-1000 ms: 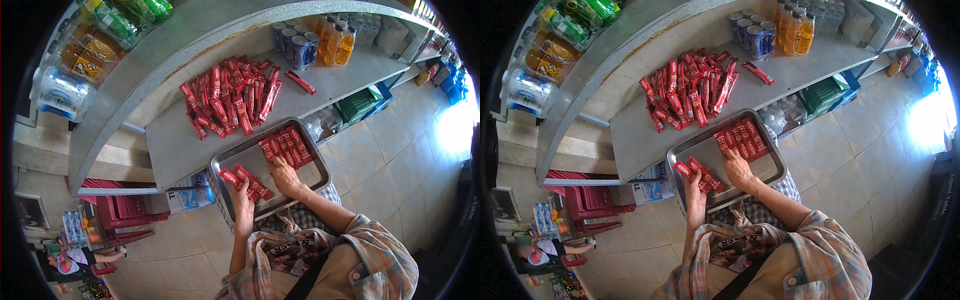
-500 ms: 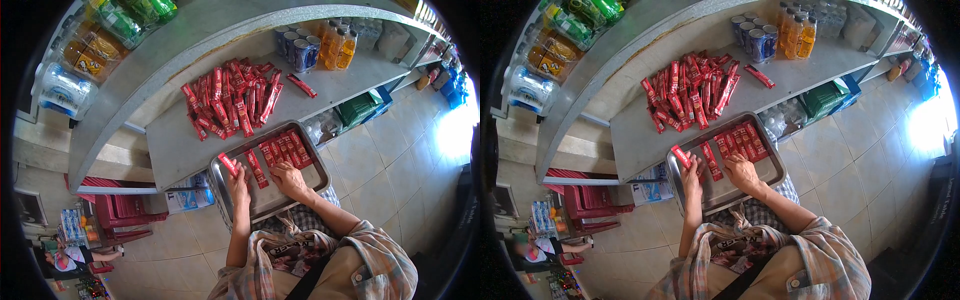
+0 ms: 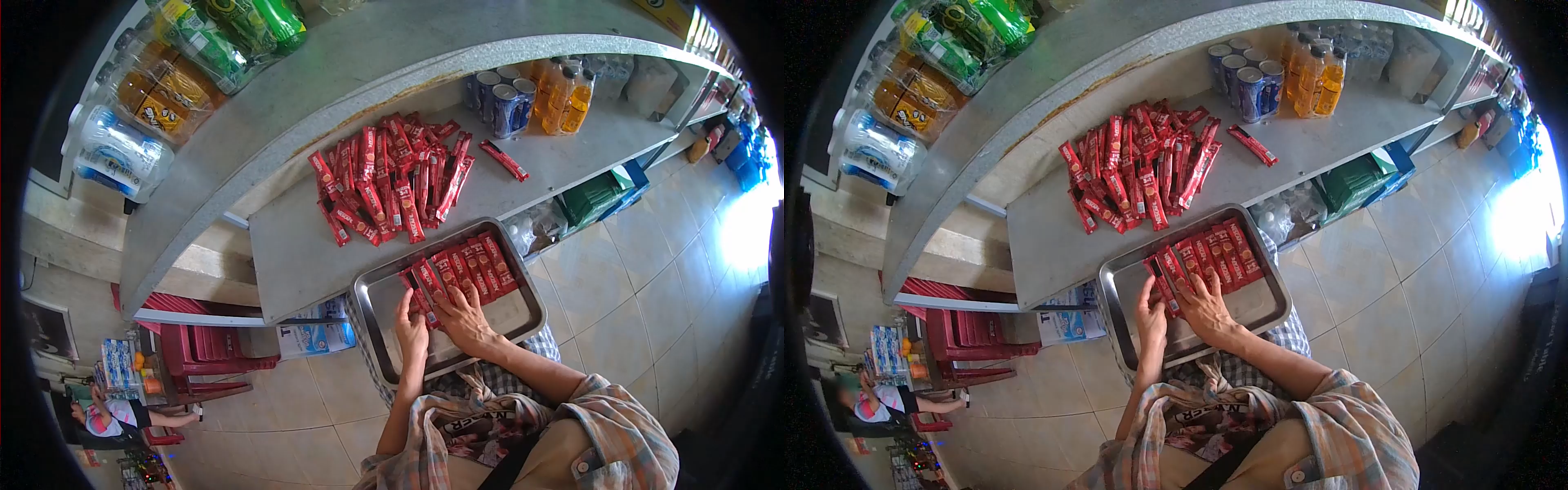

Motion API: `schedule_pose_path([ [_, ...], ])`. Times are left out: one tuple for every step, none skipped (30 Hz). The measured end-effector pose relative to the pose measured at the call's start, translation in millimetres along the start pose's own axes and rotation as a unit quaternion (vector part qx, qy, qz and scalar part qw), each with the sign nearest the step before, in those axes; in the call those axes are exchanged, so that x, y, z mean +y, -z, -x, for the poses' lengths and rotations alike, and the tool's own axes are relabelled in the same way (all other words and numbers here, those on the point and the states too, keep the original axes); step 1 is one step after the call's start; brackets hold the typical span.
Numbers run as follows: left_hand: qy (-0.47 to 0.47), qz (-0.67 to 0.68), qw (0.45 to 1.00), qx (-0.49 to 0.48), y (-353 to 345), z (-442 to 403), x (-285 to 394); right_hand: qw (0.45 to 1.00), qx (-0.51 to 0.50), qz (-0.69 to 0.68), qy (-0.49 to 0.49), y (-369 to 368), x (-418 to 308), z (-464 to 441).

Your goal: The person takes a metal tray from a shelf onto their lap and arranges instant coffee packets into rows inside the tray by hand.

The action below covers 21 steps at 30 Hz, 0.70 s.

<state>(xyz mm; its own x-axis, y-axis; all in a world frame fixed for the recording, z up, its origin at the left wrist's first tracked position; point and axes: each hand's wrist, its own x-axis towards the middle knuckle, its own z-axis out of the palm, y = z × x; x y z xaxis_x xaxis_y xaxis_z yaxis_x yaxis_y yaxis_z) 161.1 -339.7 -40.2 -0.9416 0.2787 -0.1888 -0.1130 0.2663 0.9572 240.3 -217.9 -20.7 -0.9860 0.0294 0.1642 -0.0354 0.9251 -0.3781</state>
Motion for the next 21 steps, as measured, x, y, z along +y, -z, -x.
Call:
schedule_pose_path([
  [-0.032, -0.027, 0.999, 0.007, -2, -1, 0, 1.0, 0.012, 0.011, -0.001, -2, 0, 1],
  [-0.062, -0.054, 0.997, 0.013, -4, -1, -1, 1.0, 0.023, 0.02, -0.002, -3, 1, 3],
  [-0.089, -0.08, 0.992, 0.025, -4, 0, -2, 1.0, 0.025, 0.006, -0.005, -4, 1, 4],
  [-0.116, -0.107, 0.987, 0.038, -4, 3, 5, 1.0, 0.027, -0.009, -0.008, 0, 1, 3],
  [-0.144, -0.134, 0.979, 0.052, -3, 4, 10, 0.999, 0.03, -0.025, -0.009, 4, 0, 2],
  [-0.161, -0.171, 0.971, 0.052, -3, 3, 12, 0.997, 0.054, -0.051, -0.012, 6, 0, 1],
  [-0.179, -0.208, 0.96, 0.052, -3, 1, 13, 0.994, 0.078, -0.076, -0.013, 9, 1, 0],
  [-0.195, -0.245, 0.948, 0.053, -3, -1, 15, 0.989, 0.102, -0.103, -0.015, 10, 1, -1],
  [-0.193, -0.284, 0.939, 0.033, -2, -1, 15, 0.987, 0.112, -0.111, -0.016, 9, 2, -1],
  [-0.19, -0.322, 0.928, 0.014, -2, -3, 16, 0.985, 0.123, -0.12, -0.017, 7, 3, -1],
  [-0.186, -0.359, 0.915, -0.006, -2, -3, 17, 0.983, 0.133, -0.129, -0.018, 6, 3, -2],
  [-0.183, -0.391, 0.902, 0.0, -3, -4, 18, 0.982, 0.136, -0.132, -0.019, 6, 3, -1],
  [-0.179, -0.423, 0.888, 0.006, -5, -4, 20, 0.981, 0.139, -0.135, -0.021, 8, 3, -2],
  [-0.175, -0.454, 0.874, 0.011, -6, -4, 22, 0.98, 0.142, -0.138, -0.024, 10, 2, -1],
  [-0.17, -0.462, 0.87, 0.008, -5, -4, 24, 0.98, 0.141, -0.137, -0.029, 10, 2, -1],
  [-0.165, -0.471, 0.867, 0.005, -5, -4, 27, 0.98, 0.139, -0.137, -0.035, 10, 2, -1],
  [-0.16, -0.479, 0.863, 0.002, -3, -5, 28, 0.98, 0.138, -0.136, -0.041, 11, 2, -1],
  [-0.159, -0.474, 0.866, 0.003, -2, -7, 27, 0.983, 0.131, -0.127, -0.03, 10, 3, -1],
  [-0.157, -0.47, 0.869, 0.004, 0, -8, 22, 0.985, 0.123, -0.12, -0.02, 8, 5, -1],
  [-0.155, -0.466, 0.871, 0.005, 3, -9, 17, 0.987, 0.116, -0.112, -0.011, 8, 6, 0],
  [-0.169, -0.441, 0.881, 0.029, 5, -10, 13, 0.992, 0.086, -0.094, 0.002, 9, 5, 1],
])
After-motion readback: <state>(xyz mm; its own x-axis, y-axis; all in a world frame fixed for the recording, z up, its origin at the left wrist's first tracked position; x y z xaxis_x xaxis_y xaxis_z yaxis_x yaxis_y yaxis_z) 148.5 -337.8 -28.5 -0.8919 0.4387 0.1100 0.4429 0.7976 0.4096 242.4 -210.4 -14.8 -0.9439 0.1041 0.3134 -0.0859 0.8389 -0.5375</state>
